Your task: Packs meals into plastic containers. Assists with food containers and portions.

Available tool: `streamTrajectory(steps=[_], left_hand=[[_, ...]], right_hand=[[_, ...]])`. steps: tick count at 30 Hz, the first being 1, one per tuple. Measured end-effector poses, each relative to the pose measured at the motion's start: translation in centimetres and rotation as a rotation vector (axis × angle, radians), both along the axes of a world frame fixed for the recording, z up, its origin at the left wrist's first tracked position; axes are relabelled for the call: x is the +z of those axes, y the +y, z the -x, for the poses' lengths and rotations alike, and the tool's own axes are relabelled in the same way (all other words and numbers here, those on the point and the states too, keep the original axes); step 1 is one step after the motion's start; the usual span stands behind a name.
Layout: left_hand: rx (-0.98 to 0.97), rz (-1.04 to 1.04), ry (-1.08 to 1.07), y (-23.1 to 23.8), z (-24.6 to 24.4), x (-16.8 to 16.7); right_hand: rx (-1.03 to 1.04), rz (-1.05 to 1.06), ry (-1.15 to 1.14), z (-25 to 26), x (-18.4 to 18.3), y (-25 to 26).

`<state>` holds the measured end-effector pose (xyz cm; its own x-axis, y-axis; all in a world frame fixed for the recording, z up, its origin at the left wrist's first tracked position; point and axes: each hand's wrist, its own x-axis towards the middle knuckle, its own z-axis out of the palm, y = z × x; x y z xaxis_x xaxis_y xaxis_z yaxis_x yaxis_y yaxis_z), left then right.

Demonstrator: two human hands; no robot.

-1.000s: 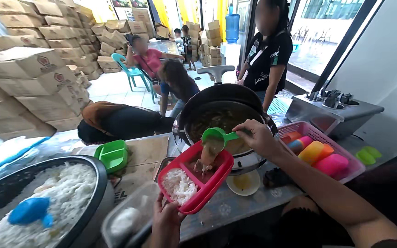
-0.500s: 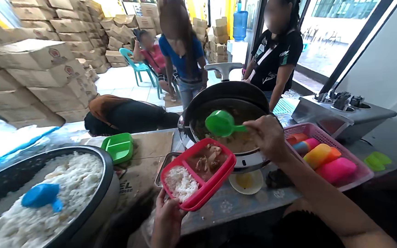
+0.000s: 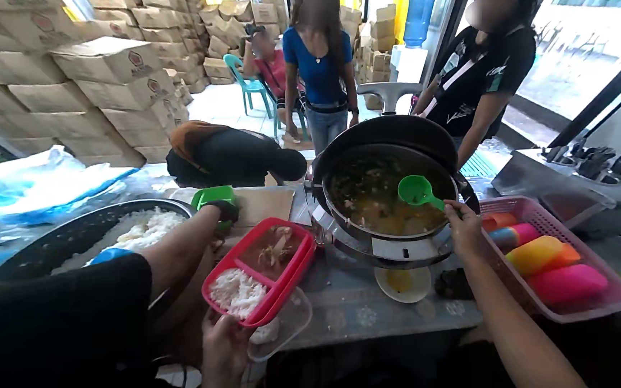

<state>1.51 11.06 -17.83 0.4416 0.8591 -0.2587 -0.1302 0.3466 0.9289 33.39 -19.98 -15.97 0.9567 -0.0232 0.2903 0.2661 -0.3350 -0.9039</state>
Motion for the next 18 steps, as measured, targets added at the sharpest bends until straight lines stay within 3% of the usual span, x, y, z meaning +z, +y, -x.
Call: streamTrajectory(steps=[11, 18], left_hand=[[0.166, 0.141, 0.107, 3.3, -1.8, -6.9], [0.194, 0.125, 0.097, 5.0, -3.5, -8.5]], right_hand=[[0.011, 0.037, -0.123, 0.2, -0.8, -0.1], [0.01, 0.039, -0.166, 0.2, -0.8, -0.1]])
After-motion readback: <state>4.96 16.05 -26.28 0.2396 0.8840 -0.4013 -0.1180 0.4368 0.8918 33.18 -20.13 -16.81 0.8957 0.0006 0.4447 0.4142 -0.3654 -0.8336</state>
